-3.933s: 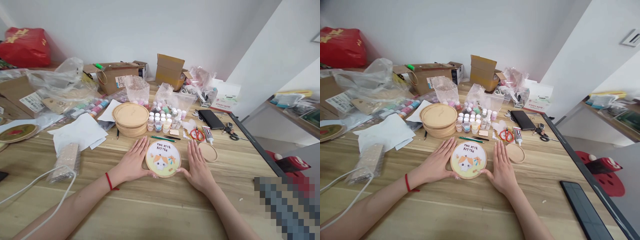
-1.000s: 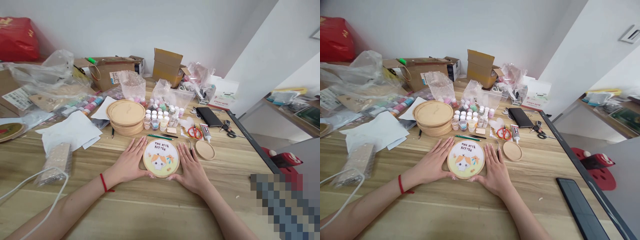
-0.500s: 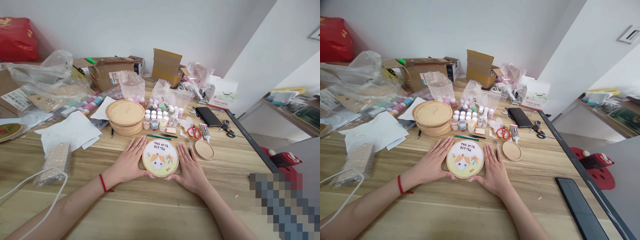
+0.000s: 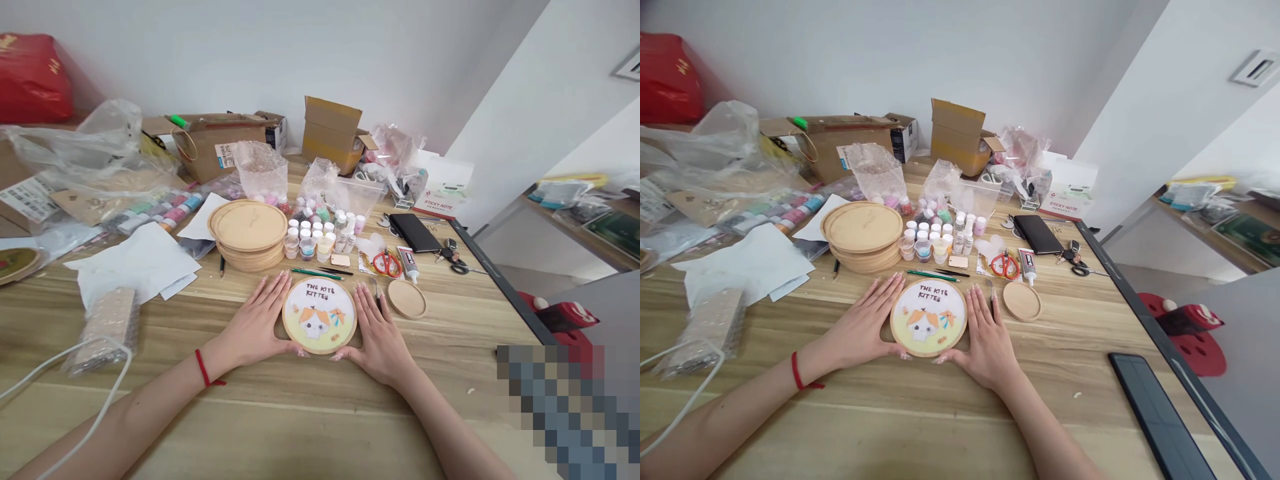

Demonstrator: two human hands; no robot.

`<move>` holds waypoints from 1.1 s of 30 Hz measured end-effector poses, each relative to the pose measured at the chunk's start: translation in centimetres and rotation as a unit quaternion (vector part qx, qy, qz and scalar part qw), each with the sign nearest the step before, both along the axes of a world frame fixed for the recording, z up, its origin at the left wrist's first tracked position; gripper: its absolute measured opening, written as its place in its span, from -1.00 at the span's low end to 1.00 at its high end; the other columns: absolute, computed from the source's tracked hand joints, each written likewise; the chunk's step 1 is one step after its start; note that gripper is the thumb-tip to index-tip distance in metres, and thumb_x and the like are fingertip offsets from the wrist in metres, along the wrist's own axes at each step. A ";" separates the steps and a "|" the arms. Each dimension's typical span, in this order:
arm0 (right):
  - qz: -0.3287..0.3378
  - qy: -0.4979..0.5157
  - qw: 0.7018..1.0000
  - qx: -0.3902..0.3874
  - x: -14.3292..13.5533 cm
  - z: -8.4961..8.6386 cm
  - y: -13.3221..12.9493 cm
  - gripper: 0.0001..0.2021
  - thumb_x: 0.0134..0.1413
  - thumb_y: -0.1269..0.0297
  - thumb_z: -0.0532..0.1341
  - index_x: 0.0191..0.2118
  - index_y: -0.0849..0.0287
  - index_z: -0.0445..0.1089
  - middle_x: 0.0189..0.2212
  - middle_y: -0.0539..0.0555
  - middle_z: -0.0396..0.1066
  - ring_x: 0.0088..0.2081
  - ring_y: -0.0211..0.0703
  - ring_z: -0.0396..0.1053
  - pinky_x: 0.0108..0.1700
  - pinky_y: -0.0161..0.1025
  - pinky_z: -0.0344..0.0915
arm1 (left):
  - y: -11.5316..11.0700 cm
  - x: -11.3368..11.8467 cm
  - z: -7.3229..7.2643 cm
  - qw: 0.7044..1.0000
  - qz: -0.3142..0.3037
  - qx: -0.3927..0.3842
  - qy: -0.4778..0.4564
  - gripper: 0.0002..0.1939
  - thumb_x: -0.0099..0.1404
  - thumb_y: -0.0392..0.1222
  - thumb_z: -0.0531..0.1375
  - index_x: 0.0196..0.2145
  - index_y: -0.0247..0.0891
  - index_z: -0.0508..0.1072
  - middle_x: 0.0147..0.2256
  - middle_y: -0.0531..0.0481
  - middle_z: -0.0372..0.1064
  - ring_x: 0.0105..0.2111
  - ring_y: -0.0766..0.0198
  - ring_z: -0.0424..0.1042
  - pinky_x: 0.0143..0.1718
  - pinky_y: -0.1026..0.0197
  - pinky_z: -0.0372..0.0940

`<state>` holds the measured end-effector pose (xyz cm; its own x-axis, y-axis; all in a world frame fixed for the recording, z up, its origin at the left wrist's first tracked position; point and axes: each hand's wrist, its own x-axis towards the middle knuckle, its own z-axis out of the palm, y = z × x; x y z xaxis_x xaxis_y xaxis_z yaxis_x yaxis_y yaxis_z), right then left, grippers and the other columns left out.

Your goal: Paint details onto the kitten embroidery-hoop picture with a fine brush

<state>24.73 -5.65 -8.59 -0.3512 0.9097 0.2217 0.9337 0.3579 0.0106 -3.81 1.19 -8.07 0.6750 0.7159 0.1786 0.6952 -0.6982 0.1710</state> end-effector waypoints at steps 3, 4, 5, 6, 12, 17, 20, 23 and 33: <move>-0.001 -0.004 1.000 -0.003 0.0 0.0 0.0 0.19 -0.05 -0.52 -0.10 0.41 0.44 -0.31 0.40 0.37 -0.17 0.43 0.13 -0.24 0.40 0.16 -0.28 | 0.0 0.0 0.0 1.000 0.003 -0.003 0.006 0.32 0.03 0.60 0.02 0.41 -0.43 -0.31 0.39 -0.34 -0.29 0.39 -0.11 -0.22 0.37 -0.16 -0.20; -0.002 -0.005 1.000 -0.004 0.0 -0.1 0.0 0.19 -0.05 -0.51 -0.10 0.41 0.44 -0.30 0.40 0.38 -0.16 0.43 0.12 -0.24 0.40 0.16 -0.28 | 0.0 0.0 0.0 1.000 0.003 -0.002 0.008 0.32 0.03 0.61 0.02 0.40 -0.44 -0.30 0.39 -0.35 -0.28 0.39 -0.11 -0.22 0.37 -0.16 -0.21; -0.003 -0.006 1.000 -0.004 -0.1 -0.1 0.0 0.18 -0.04 -0.51 -0.10 0.41 0.44 -0.30 0.40 0.38 -0.16 0.42 0.12 -0.23 0.40 0.16 -0.28 | 0.0 0.0 0.0 1.000 0.004 -0.002 0.008 0.32 0.02 0.61 0.02 0.40 -0.45 -0.29 0.39 -0.36 -0.28 0.39 -0.11 -0.21 0.37 -0.17 -0.21; -0.003 -0.008 1.000 -0.003 -0.1 -0.1 0.0 0.17 -0.03 -0.51 -0.11 0.41 0.45 -0.30 0.40 0.38 -0.15 0.42 0.13 -0.23 0.40 0.16 -0.28 | 0.0 0.0 0.0 1.000 0.004 -0.002 0.007 0.33 0.02 0.61 0.02 0.40 -0.45 -0.28 0.39 -0.37 -0.27 0.39 -0.11 -0.21 0.37 -0.17 -0.21; 0.004 -0.007 1.000 0.000 -0.2 -0.1 0.0 0.21 -0.06 -0.52 -0.11 0.41 0.48 -0.32 0.38 0.44 -0.12 0.41 0.18 -0.19 0.39 0.15 -0.23 | 0.1 0.0 0.0 1.000 -0.001 -0.008 0.002 0.34 -0.01 0.62 0.04 0.41 -0.42 -0.27 0.38 -0.37 -0.23 0.38 -0.13 -0.17 0.37 -0.17 -0.19; 0.010 -0.004 1.000 0.005 -0.1 -0.1 0.0 0.20 -0.04 -0.50 -0.09 0.41 0.45 -0.38 0.38 0.42 -0.12 0.42 0.17 -0.20 0.39 0.15 -0.20 | 0.1 0.0 -0.2 1.000 -0.004 -0.001 -0.010 0.33 0.00 0.60 0.06 0.41 -0.38 -0.32 0.39 -0.33 -0.24 0.38 -0.12 -0.16 0.36 -0.16 -0.18; 0.009 -0.001 1.000 0.010 -0.1 0.0 0.0 0.19 -0.03 -0.50 -0.09 0.41 0.45 -0.40 0.39 0.42 -0.15 0.42 0.17 -0.22 0.38 0.15 -0.17 | 0.0 0.0 -0.2 1.000 -0.004 0.004 -0.011 0.31 0.02 0.59 0.04 0.41 -0.37 -0.34 0.39 -0.32 -0.26 0.38 -0.13 -0.17 0.36 -0.16 -0.17; 0.007 0.003 1.000 0.010 -0.1 0.0 0.1 0.19 -0.03 -0.50 -0.09 0.41 0.45 -0.40 0.40 0.41 -0.17 0.42 0.17 -0.24 0.38 0.16 -0.17 | 0.0 0.0 -0.1 1.000 0.000 0.005 -0.008 0.31 0.03 0.60 0.03 0.41 -0.38 -0.34 0.39 -0.33 -0.27 0.38 -0.13 -0.18 0.36 -0.17 -0.17; 0.015 -0.006 1.000 0.009 0.0 -0.2 0.0 0.20 -0.04 -0.50 -0.09 0.41 0.45 -0.41 0.39 0.41 -0.15 0.42 0.17 -0.21 0.38 0.17 -0.18 | 0.0 -0.1 -0.3 1.000 0.000 0.000 -0.006 0.32 0.02 0.60 0.03 0.41 -0.39 -0.33 0.39 -0.35 -0.26 0.38 -0.13 -0.18 0.37 -0.18 -0.22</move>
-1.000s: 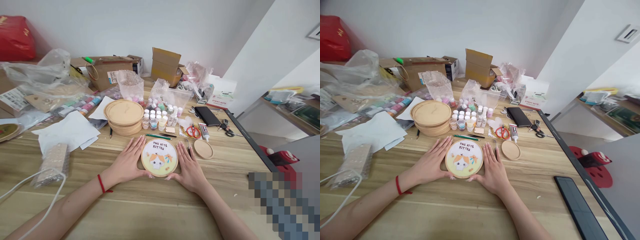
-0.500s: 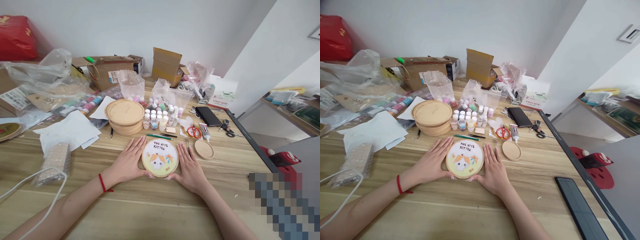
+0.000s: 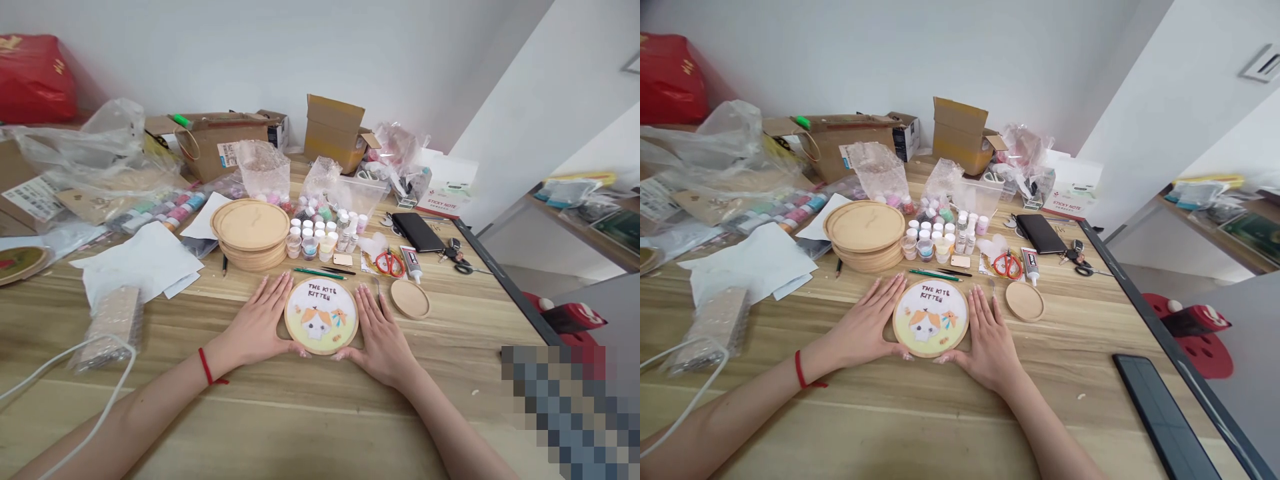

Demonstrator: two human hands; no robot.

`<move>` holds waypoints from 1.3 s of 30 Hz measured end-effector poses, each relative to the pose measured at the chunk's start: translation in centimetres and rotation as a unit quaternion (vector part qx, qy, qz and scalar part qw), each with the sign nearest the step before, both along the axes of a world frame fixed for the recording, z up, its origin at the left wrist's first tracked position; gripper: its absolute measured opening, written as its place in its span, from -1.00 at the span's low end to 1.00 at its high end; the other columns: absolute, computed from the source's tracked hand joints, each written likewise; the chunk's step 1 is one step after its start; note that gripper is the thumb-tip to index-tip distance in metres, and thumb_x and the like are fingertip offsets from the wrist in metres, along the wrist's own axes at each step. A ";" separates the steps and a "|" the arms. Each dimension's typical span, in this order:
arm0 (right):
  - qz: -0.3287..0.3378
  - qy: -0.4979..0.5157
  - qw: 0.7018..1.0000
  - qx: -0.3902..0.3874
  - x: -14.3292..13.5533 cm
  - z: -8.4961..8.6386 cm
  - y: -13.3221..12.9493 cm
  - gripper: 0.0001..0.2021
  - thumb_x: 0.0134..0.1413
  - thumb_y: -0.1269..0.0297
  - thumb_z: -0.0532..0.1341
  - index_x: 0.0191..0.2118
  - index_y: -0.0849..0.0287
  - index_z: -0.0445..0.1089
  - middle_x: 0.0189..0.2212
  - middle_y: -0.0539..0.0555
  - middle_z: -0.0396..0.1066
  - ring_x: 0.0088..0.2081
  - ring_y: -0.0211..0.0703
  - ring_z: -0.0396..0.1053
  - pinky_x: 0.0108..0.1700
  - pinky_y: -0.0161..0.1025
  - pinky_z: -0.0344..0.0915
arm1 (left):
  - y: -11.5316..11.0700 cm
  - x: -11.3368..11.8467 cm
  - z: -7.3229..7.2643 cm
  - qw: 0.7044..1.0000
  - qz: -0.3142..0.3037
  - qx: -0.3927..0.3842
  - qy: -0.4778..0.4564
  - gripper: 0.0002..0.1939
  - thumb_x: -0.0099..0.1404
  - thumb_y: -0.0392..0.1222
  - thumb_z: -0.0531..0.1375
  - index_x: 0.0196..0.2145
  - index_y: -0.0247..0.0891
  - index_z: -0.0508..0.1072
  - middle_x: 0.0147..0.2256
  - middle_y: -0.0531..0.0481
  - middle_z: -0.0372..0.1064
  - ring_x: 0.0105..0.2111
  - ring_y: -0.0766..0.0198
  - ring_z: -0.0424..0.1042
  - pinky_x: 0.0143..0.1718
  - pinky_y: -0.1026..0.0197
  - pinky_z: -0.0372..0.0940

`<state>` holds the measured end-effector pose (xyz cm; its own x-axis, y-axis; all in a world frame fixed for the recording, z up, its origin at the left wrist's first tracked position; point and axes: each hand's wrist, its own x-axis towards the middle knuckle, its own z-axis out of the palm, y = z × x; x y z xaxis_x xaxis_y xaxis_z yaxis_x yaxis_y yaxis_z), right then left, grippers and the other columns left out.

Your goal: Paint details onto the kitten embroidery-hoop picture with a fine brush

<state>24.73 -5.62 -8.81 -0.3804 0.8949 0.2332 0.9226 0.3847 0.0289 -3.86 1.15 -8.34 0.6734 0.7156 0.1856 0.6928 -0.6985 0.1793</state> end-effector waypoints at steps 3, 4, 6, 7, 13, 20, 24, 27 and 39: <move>0.001 0.001 1.000 -0.001 0.0 0.0 0.0 0.20 -0.03 -0.50 -0.09 0.41 0.45 -0.42 0.39 0.41 -0.15 0.42 0.17 -0.21 0.38 0.16 -0.18 | 0.0 0.0 0.1 1.000 -0.002 -0.006 0.000 0.31 0.02 0.60 0.05 0.41 -0.37 -0.31 0.39 -0.34 -0.25 0.38 -0.13 -0.19 0.37 -0.17 -0.24; 0.001 0.003 1.000 -0.001 0.0 0.0 0.0 0.19 -0.03 -0.50 -0.09 0.41 0.45 -0.42 0.39 0.41 -0.15 0.42 0.17 -0.21 0.38 0.16 -0.18 | 0.0 0.0 0.2 1.000 -0.002 -0.006 -0.001 0.31 0.02 0.59 0.05 0.41 -0.36 -0.31 0.39 -0.33 -0.25 0.38 -0.12 -0.19 0.37 -0.17 -0.23; -0.002 0.005 1.000 -0.001 0.0 0.0 0.0 0.19 -0.02 -0.49 -0.09 0.41 0.45 -0.39 0.40 0.41 -0.16 0.42 0.17 -0.23 0.38 0.16 -0.18 | 0.0 0.0 0.3 1.000 0.001 -0.005 -0.006 0.29 0.04 0.57 0.07 0.41 -0.34 -0.32 0.39 -0.30 -0.25 0.39 -0.12 -0.20 0.37 -0.16 -0.22; -0.004 0.004 1.000 -0.002 0.0 0.0 0.0 0.18 -0.02 -0.49 -0.09 0.41 0.46 -0.37 0.40 0.40 -0.17 0.42 0.17 -0.25 0.38 0.16 -0.17 | 0.0 0.1 0.3 1.000 0.004 -0.004 -0.009 0.28 0.04 0.56 0.08 0.41 -0.34 -0.32 0.40 -0.29 -0.25 0.39 -0.11 -0.20 0.36 -0.16 -0.22; -0.010 -0.002 1.000 -0.009 0.1 -0.1 0.0 0.16 -0.01 -0.49 -0.09 0.41 0.47 -0.27 0.40 0.39 -0.17 0.43 0.15 -0.27 0.39 0.16 -0.20 | 0.0 0.2 0.4 1.000 0.009 -0.002 0.001 0.30 0.04 0.59 0.03 0.41 -0.38 -0.32 0.40 -0.31 -0.27 0.39 -0.11 -0.21 0.37 -0.17 -0.23; -0.009 0.006 1.000 -0.005 0.0 -0.1 0.0 0.16 -0.01 -0.49 -0.09 0.41 0.45 -0.30 0.40 0.38 -0.14 0.43 0.13 -0.25 0.40 0.15 -0.23 | -0.1 0.2 0.5 1.000 0.009 -0.004 0.009 0.32 0.01 0.62 0.00 0.41 -0.38 -0.30 0.39 -0.32 -0.25 0.38 -0.11 -0.19 0.37 -0.17 -0.26; -0.009 0.007 1.000 -0.004 0.1 -0.1 0.1 0.16 0.00 -0.48 -0.08 0.41 0.45 -0.30 0.40 0.38 -0.16 0.42 0.14 -0.24 0.39 0.14 -0.22 | -0.1 0.2 0.5 1.000 0.011 0.002 0.005 0.34 0.00 0.62 0.01 0.41 -0.39 -0.36 0.39 -0.33 -0.28 0.39 -0.10 -0.19 0.37 -0.16 -0.24; -0.011 0.004 1.000 -0.007 0.1 -0.2 0.0 0.13 0.02 -0.47 -0.09 0.41 0.44 -0.25 0.39 0.37 -0.14 0.42 0.13 -0.20 0.40 0.14 -0.24 | -0.1 0.2 0.4 1.000 0.008 0.002 0.006 0.34 -0.01 0.62 0.03 0.41 -0.39 -0.34 0.39 -0.33 -0.24 0.38 -0.12 -0.17 0.36 -0.18 -0.22; -0.010 0.001 1.000 -0.009 0.1 -0.2 0.1 0.13 0.02 -0.47 -0.09 0.41 0.44 -0.31 0.40 0.37 -0.16 0.42 0.13 -0.20 0.39 0.14 -0.23 | -0.1 0.2 0.6 1.000 0.012 -0.004 0.011 0.33 0.00 0.63 0.01 0.41 -0.40 -0.29 0.39 -0.33 -0.25 0.38 -0.10 -0.18 0.36 -0.17 -0.22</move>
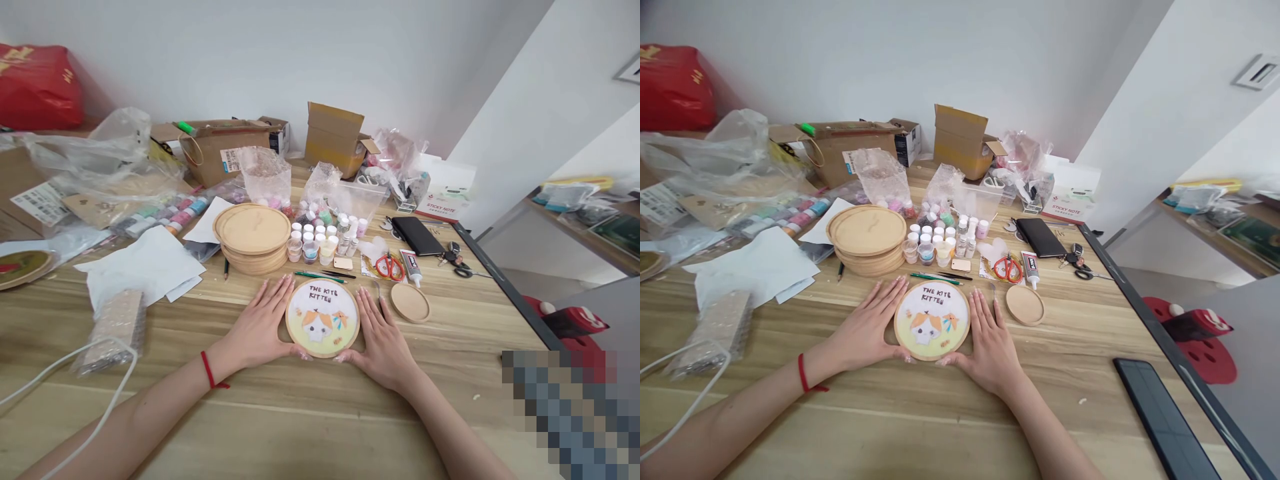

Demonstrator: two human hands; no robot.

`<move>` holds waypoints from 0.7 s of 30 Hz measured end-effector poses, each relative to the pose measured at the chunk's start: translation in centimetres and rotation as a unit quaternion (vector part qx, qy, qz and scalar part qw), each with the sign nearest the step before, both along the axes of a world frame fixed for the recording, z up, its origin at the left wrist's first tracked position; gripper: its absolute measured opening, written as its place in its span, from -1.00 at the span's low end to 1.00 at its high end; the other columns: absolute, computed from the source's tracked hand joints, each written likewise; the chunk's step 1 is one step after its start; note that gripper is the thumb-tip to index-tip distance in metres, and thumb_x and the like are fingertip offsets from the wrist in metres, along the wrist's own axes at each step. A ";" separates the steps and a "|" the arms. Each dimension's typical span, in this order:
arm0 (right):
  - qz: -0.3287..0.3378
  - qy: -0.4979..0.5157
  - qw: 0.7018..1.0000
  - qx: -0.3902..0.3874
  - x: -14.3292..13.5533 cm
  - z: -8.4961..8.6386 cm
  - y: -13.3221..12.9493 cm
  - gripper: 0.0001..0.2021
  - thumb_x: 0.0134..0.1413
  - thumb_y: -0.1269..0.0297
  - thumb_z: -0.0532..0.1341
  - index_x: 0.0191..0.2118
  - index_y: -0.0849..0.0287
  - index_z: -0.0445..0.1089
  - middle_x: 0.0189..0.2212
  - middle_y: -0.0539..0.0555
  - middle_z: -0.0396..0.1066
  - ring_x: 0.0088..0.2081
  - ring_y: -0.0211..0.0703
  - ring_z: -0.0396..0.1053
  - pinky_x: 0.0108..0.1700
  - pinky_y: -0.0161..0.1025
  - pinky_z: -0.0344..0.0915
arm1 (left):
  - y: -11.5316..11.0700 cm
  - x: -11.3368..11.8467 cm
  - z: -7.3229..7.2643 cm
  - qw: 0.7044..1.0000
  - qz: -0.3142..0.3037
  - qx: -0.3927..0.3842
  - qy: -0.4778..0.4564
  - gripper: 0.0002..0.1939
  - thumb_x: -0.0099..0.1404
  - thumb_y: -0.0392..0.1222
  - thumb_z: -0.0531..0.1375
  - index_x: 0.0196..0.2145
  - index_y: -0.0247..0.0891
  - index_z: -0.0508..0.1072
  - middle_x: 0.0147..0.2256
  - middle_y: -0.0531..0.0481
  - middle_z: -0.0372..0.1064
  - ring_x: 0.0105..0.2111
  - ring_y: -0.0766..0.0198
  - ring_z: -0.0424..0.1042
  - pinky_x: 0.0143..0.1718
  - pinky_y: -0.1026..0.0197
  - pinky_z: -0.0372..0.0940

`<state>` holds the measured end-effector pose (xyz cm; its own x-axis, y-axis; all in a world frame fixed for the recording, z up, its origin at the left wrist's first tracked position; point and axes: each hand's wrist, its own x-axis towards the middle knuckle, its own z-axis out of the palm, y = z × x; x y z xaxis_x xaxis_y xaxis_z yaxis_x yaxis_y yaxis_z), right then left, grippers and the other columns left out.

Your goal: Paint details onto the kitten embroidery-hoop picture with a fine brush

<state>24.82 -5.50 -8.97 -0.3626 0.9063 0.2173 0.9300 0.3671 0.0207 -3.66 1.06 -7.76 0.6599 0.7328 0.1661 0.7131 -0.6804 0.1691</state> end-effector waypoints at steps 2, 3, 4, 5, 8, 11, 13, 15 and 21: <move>0.000 -0.002 1.000 -0.006 0.0 0.0 0.0 0.13 0.02 -0.47 -0.09 0.41 0.43 -0.29 0.40 0.37 -0.15 0.42 0.12 -0.18 0.40 0.14 -0.25 | 0.0 0.0 -0.1 1.000 -0.004 -0.003 0.002 0.33 0.00 0.62 0.01 0.41 -0.40 -0.28 0.39 -0.33 -0.24 0.38 -0.11 -0.18 0.36 -0.18 -0.23; 0.000 -0.003 1.000 -0.008 0.0 -0.1 0.0 0.13 0.02 -0.47 -0.09 0.41 0.43 -0.29 0.39 0.37 -0.15 0.41 0.12 -0.17 0.40 0.14 -0.26 | 0.0 0.0 -0.1 1.000 -0.005 -0.004 0.001 0.33 0.00 0.62 0.02 0.41 -0.39 -0.27 0.39 -0.33 -0.23 0.38 -0.11 -0.17 0.36 -0.18 -0.23; -0.001 -0.002 1.000 -0.009 0.0 -0.1 0.0 0.13 0.02 -0.47 -0.10 0.41 0.43 -0.28 0.39 0.37 -0.14 0.41 0.12 -0.16 0.40 0.13 -0.27 | 0.0 0.0 -0.2 1.000 -0.005 -0.004 0.000 0.32 0.00 0.62 0.03 0.41 -0.39 -0.28 0.39 -0.33 -0.23 0.38 -0.11 -0.16 0.36 -0.18 -0.22; -0.001 -0.002 1.000 -0.009 0.0 -0.1 0.0 0.13 0.02 -0.47 -0.10 0.41 0.42 -0.29 0.39 0.37 -0.13 0.41 0.12 -0.15 0.40 0.13 -0.27 | 0.0 0.0 -0.2 1.000 -0.006 -0.003 -0.002 0.32 0.00 0.61 0.04 0.41 -0.38 -0.28 0.39 -0.32 -0.22 0.38 -0.11 -0.16 0.36 -0.18 -0.22; 0.003 0.002 1.000 -0.002 0.1 -0.2 0.0 0.13 0.03 -0.46 -0.09 0.42 0.42 -0.34 0.39 0.36 -0.12 0.41 0.11 -0.15 0.40 0.13 -0.27 | 0.0 0.0 -0.1 1.000 -0.006 0.004 -0.010 0.32 0.00 0.60 0.06 0.41 -0.36 -0.32 0.39 -0.31 -0.22 0.38 -0.11 -0.15 0.36 -0.18 -0.20; 0.008 0.005 1.000 0.007 0.1 -0.2 0.0 0.13 0.04 -0.46 -0.09 0.42 0.41 -0.39 0.39 0.36 -0.13 0.41 0.13 -0.14 0.39 0.15 -0.26 | 0.0 0.0 -0.1 1.000 -0.003 0.011 -0.016 0.34 0.00 0.59 0.08 0.41 -0.36 -0.37 0.39 -0.31 -0.24 0.38 -0.12 -0.17 0.35 -0.17 -0.18; 0.010 0.007 1.000 0.009 0.2 -0.3 0.0 0.13 0.04 -0.46 -0.09 0.42 0.41 -0.40 0.39 0.37 -0.13 0.41 0.14 -0.14 0.39 0.15 -0.27 | 0.0 0.0 -0.1 1.000 -0.004 0.009 -0.015 0.34 0.00 0.59 0.07 0.41 -0.37 -0.38 0.39 -0.31 -0.25 0.38 -0.11 -0.17 0.36 -0.17 -0.18; 0.010 0.007 1.000 0.006 0.1 -0.2 0.0 0.13 0.04 -0.46 -0.10 0.42 0.41 -0.38 0.39 0.37 -0.12 0.41 0.13 -0.13 0.39 0.15 -0.28 | 0.0 0.0 -0.1 1.000 -0.006 0.003 -0.011 0.34 0.00 0.60 0.06 0.41 -0.37 -0.35 0.39 -0.33 -0.24 0.38 -0.11 -0.16 0.36 -0.17 -0.19; 0.004 0.006 1.000 -0.002 0.0 -0.1 0.0 0.12 0.04 -0.46 -0.10 0.42 0.42 -0.34 0.39 0.37 -0.11 0.40 0.13 -0.12 0.39 0.15 -0.25 | 0.0 0.0 0.0 1.000 -0.002 -0.007 -0.006 0.33 0.00 0.61 0.04 0.41 -0.40 -0.27 0.39 -0.34 -0.23 0.38 -0.11 -0.16 0.36 -0.16 -0.18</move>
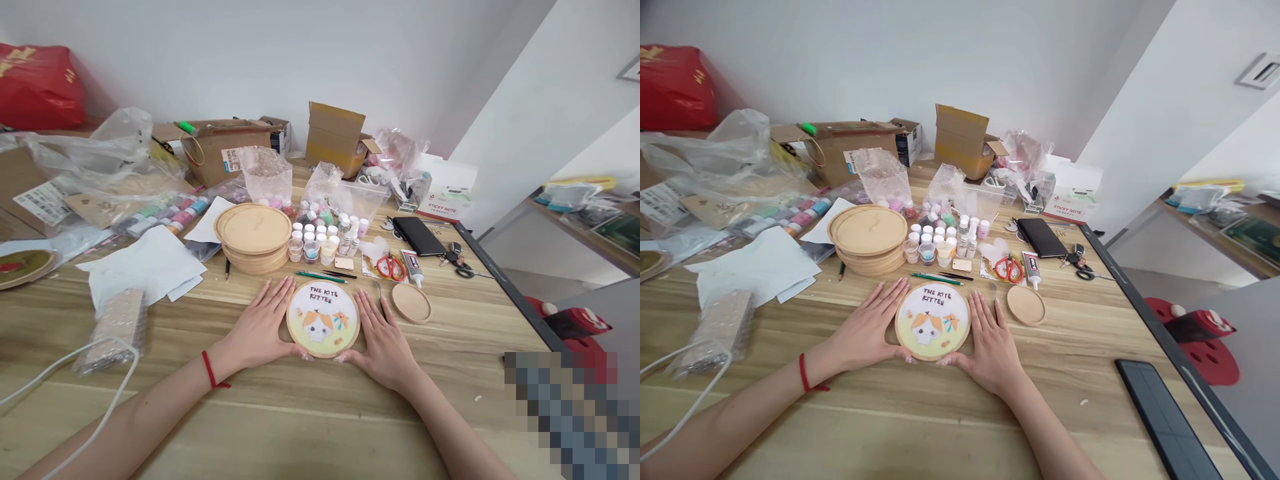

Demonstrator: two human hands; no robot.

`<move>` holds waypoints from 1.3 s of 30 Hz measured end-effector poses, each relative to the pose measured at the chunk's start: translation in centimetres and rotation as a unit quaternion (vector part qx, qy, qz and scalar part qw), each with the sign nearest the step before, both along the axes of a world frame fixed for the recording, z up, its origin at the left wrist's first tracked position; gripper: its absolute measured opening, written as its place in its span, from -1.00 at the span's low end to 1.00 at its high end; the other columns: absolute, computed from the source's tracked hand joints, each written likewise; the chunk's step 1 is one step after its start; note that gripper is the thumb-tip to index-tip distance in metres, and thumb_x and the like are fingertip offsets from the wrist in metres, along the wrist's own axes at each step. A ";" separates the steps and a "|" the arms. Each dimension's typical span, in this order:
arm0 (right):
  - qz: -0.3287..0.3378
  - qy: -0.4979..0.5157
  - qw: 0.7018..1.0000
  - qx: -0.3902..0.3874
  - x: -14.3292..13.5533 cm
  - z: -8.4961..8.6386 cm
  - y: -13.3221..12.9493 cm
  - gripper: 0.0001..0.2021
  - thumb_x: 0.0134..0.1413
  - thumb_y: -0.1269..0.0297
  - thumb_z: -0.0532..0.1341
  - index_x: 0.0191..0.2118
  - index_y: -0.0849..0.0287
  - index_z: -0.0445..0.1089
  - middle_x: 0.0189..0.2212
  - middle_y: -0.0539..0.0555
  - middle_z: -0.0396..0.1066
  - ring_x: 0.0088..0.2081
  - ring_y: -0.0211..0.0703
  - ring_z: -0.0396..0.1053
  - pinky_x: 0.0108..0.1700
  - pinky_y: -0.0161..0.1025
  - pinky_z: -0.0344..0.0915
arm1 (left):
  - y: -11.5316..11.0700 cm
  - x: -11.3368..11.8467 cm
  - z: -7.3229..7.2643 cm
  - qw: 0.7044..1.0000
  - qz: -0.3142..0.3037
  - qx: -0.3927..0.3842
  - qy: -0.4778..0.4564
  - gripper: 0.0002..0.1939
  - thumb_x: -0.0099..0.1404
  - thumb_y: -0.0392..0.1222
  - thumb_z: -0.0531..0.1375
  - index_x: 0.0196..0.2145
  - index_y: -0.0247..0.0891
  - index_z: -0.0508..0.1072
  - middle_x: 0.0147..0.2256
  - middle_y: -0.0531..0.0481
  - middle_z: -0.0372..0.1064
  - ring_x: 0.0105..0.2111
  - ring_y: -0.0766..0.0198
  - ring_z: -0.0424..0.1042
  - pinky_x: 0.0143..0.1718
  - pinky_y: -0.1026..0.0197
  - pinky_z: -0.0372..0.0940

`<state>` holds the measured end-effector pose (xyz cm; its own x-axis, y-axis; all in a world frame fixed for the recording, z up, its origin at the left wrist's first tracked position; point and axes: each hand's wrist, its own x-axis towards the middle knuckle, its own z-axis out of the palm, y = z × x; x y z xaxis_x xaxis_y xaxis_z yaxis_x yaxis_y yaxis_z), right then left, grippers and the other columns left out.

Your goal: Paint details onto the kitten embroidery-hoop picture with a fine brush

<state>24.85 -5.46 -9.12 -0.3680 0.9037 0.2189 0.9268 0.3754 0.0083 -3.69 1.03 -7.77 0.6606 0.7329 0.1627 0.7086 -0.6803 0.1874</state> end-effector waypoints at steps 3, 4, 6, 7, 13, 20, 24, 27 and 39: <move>0.001 0.004 1.000 0.004 0.0 0.0 0.0 0.12 0.05 -0.46 -0.10 0.42 0.42 -0.36 0.39 0.37 -0.12 0.40 0.14 -0.12 0.39 0.15 -0.24 | -0.1 0.1 0.2 1.000 0.003 0.003 0.001 0.33 0.00 0.62 0.03 0.40 -0.43 -0.26 0.39 -0.34 -0.26 0.38 -0.10 -0.18 0.36 -0.15 -0.18; 0.001 0.005 1.000 0.004 0.0 0.0 0.0 0.11 0.05 -0.45 -0.10 0.42 0.42 -0.35 0.39 0.37 -0.11 0.40 0.14 -0.12 0.39 0.15 -0.24 | -0.1 0.1 0.2 1.000 0.003 0.003 0.002 0.33 0.00 0.62 0.02 0.40 -0.43 -0.26 0.39 -0.35 -0.26 0.38 -0.10 -0.18 0.36 -0.15 -0.18; 0.003 0.004 1.000 0.004 0.0 0.0 0.0 0.11 0.05 -0.45 -0.10 0.42 0.41 -0.34 0.38 0.36 -0.10 0.40 0.14 -0.11 0.39 0.15 -0.26 | -0.1 0.1 0.1 1.000 0.001 0.001 0.006 0.32 0.01 0.62 0.02 0.40 -0.44 -0.24 0.38 -0.35 -0.24 0.38 -0.10 -0.18 0.37 -0.15 -0.18; 0.002 0.004 1.000 0.004 0.0 0.1 0.0 0.11 0.05 -0.45 -0.10 0.42 0.40 -0.33 0.38 0.36 -0.09 0.40 0.14 -0.11 0.39 0.15 -0.26 | 0.0 0.1 0.1 1.000 -0.001 0.000 0.006 0.32 0.01 0.62 0.02 0.40 -0.44 -0.23 0.38 -0.36 -0.23 0.38 -0.10 -0.18 0.37 -0.16 -0.19; 0.000 0.007 1.000 -0.004 0.0 0.3 0.0 0.11 0.03 -0.46 -0.08 0.42 0.39 -0.31 0.38 0.36 -0.08 0.40 0.13 -0.10 0.39 0.16 -0.28 | 0.1 0.1 -0.2 1.000 -0.001 0.000 0.003 0.32 0.00 0.61 0.03 0.40 -0.42 -0.26 0.38 -0.35 -0.23 0.38 -0.10 -0.18 0.37 -0.15 -0.20; -0.004 0.006 1.000 -0.016 0.1 0.2 0.0 0.10 0.05 -0.45 -0.09 0.42 0.41 -0.31 0.39 0.38 -0.11 0.40 0.13 -0.12 0.40 0.16 -0.30 | 0.1 0.1 0.0 1.000 -0.002 -0.001 0.000 0.31 0.02 0.61 0.02 0.41 -0.41 -0.27 0.38 -0.35 -0.22 0.38 -0.11 -0.18 0.37 -0.16 -0.20; -0.006 0.008 1.000 -0.020 0.0 0.3 0.0 0.11 0.03 -0.47 -0.10 0.41 0.40 -0.29 0.38 0.38 -0.08 0.40 0.12 -0.10 0.40 0.14 -0.33 | 0.1 0.1 0.0 1.000 0.001 -0.010 0.007 0.31 0.02 0.61 0.01 0.40 -0.43 -0.25 0.39 -0.34 -0.24 0.39 -0.11 -0.21 0.37 -0.15 -0.23; -0.003 0.011 1.000 -0.016 0.1 0.3 0.0 0.13 0.02 -0.48 -0.12 0.41 0.42 -0.32 0.38 0.38 -0.10 0.40 0.11 -0.12 0.40 0.14 -0.34 | 0.1 0.1 0.1 1.000 0.001 -0.014 0.007 0.31 0.02 0.61 0.01 0.40 -0.44 -0.26 0.39 -0.34 -0.27 0.39 -0.10 -0.23 0.38 -0.15 -0.26; 0.000 0.015 1.000 -0.010 0.1 0.1 0.1 0.16 -0.01 -0.48 -0.07 0.42 0.36 -0.42 0.39 0.37 -0.11 0.39 0.15 -0.08 0.39 0.16 -0.29 | 0.1 0.2 0.1 1.000 0.002 -0.019 0.010 0.31 0.01 0.62 0.01 0.40 -0.44 -0.22 0.39 -0.34 -0.25 0.39 -0.11 -0.23 0.37 -0.16 -0.28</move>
